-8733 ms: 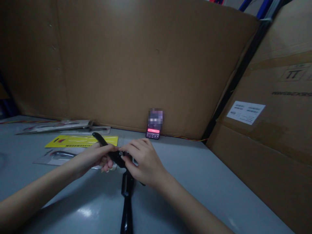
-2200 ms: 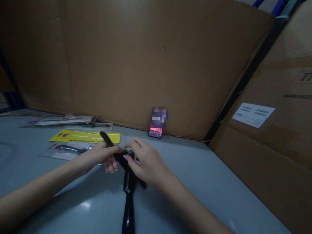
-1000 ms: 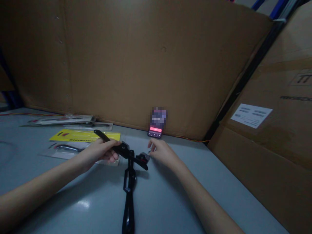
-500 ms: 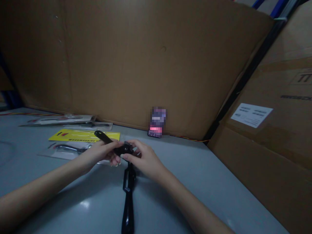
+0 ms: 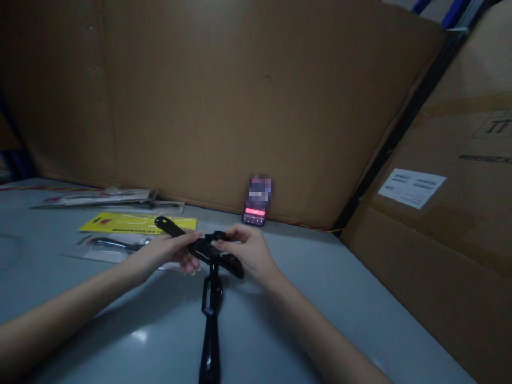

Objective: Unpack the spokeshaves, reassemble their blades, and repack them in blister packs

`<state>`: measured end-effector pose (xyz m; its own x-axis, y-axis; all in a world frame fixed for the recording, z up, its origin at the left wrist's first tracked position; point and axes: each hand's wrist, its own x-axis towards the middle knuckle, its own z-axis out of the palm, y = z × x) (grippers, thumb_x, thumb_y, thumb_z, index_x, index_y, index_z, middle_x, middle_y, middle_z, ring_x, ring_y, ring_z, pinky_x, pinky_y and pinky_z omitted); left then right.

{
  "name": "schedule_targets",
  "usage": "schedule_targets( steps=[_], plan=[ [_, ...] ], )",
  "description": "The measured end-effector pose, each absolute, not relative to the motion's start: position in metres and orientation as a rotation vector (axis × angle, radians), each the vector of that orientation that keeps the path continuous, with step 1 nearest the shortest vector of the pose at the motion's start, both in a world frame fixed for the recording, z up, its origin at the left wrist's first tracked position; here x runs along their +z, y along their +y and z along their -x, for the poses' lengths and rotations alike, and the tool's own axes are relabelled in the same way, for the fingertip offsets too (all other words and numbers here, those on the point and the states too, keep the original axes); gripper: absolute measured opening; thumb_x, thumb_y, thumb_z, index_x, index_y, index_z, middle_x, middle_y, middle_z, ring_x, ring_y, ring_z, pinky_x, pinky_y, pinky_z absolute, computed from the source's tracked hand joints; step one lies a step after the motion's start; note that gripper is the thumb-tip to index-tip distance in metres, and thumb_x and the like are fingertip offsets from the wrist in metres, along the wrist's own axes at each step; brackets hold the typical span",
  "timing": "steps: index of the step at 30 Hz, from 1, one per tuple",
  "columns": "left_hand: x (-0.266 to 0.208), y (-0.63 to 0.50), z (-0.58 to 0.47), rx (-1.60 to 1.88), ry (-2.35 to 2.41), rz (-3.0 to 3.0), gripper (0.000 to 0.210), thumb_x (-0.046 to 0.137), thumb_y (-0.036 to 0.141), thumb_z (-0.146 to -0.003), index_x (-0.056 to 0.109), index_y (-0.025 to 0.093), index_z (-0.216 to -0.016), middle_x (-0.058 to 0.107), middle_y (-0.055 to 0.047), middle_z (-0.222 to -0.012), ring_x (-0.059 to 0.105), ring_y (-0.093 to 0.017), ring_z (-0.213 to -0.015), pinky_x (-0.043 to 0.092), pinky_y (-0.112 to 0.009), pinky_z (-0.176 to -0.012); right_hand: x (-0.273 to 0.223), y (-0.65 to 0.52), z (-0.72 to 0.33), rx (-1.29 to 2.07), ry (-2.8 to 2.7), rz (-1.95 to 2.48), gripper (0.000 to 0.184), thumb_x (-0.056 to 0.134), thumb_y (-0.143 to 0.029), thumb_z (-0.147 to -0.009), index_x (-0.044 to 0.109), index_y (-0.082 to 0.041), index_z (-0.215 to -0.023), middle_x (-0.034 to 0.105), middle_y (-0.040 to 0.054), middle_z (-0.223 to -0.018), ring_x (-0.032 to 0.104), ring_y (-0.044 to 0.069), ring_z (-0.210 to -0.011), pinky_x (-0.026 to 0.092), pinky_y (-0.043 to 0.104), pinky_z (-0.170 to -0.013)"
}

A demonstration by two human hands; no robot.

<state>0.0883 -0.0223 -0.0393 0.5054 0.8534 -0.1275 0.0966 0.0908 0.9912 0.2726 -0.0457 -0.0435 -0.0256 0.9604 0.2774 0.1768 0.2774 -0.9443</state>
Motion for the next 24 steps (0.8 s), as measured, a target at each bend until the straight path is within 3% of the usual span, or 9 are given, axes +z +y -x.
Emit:
schedule_targets(
  steps=[8,15,24],
  plan=[
    [-0.033,-0.022,-0.085,0.778,0.969,-1.302,0.034,0.053,0.04,-0.08,0.06,0.009,-0.067,0.065,-0.007,-0.054,0.059,-0.013,-0.045,0.044,-0.024,-0.047,-0.032,-0.026,-0.326,0.772,-1.604,1.411,0.03,0.066,-0.043,-0.064,0.061,-0.015,-0.073,0.064,0.0032,-0.07,0.059,0.013,-0.064,0.046,0.027,-0.062],
    [-0.028,-0.02,-0.082,0.832,1.003,-1.253,0.032,0.054,0.037,-0.08,0.061,0.009,-0.066,0.064,-0.008,-0.052,0.057,-0.012,-0.044,0.045,-0.023,-0.047,-0.055,-0.01,-0.345,0.775,-1.797,1.585,0.026,0.065,-0.04,-0.063,0.059,-0.015,-0.06,0.057,0.0018,-0.053,0.054,0.013,-0.049,0.04,0.026,-0.048],
    [-0.027,-0.018,-0.082,0.86,1.018,-1.256,0.031,0.055,0.037,-0.08,0.059,0.01,-0.064,0.064,-0.007,-0.05,0.056,-0.012,-0.04,0.043,-0.021,-0.042,-0.058,-0.01,-0.344,0.35,-1.994,1.706,0.015,0.067,-0.033,-0.062,0.065,-0.019,-0.058,0.061,0.0035,-0.063,0.053,0.018,-0.065,0.03,0.026,-0.054]
  ],
)
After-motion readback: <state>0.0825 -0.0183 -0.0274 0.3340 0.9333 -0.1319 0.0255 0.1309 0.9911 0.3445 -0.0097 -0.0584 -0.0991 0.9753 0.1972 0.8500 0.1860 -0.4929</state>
